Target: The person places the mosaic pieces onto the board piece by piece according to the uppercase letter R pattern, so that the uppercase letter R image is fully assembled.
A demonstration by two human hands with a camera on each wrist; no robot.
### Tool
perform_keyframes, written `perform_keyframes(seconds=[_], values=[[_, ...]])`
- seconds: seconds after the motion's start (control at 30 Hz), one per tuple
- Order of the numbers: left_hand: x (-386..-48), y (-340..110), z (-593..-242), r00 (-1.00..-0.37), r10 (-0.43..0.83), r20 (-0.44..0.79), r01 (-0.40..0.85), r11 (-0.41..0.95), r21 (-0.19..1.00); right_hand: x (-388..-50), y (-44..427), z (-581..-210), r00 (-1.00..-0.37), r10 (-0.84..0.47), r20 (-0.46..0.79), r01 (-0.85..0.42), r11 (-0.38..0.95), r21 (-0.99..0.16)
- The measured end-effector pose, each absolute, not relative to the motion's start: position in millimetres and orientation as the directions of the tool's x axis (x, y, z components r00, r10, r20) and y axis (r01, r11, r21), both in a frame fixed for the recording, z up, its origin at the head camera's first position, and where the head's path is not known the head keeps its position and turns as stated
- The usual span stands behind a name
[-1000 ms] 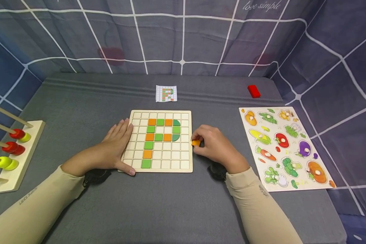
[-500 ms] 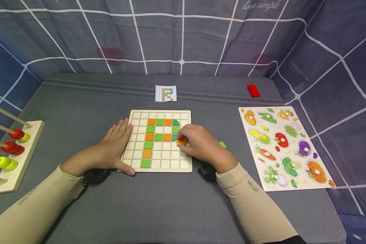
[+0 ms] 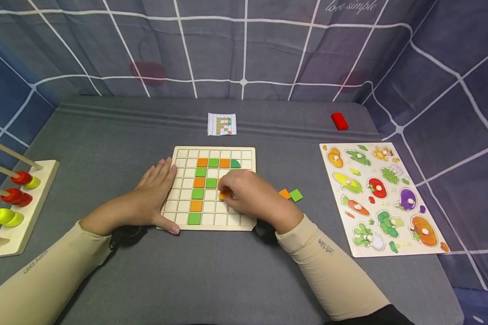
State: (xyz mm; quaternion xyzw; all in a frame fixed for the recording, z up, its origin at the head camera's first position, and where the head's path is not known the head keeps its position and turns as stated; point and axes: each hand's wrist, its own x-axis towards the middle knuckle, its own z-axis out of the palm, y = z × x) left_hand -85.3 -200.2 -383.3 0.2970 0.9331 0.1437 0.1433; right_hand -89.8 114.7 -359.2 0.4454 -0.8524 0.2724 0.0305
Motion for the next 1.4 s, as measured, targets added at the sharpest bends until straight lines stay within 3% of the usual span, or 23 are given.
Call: perform_keyframes(seconds=[0.67, 1.4], values=[[-85, -200, -383, -0.783, 0.593, -0.187, 0.517, 0.789, 0.332, -91, 85, -361, -0.588, -0.771, 0.245, -0.778, 0.455, -0.434], [-86, -202, -384, -0.786, 0.588, -0.192, 0.513, 0.793, 0.329, -91, 78, -363, -0.727, -0.65, 0.221, -0.647, 0.541, -0.537]])
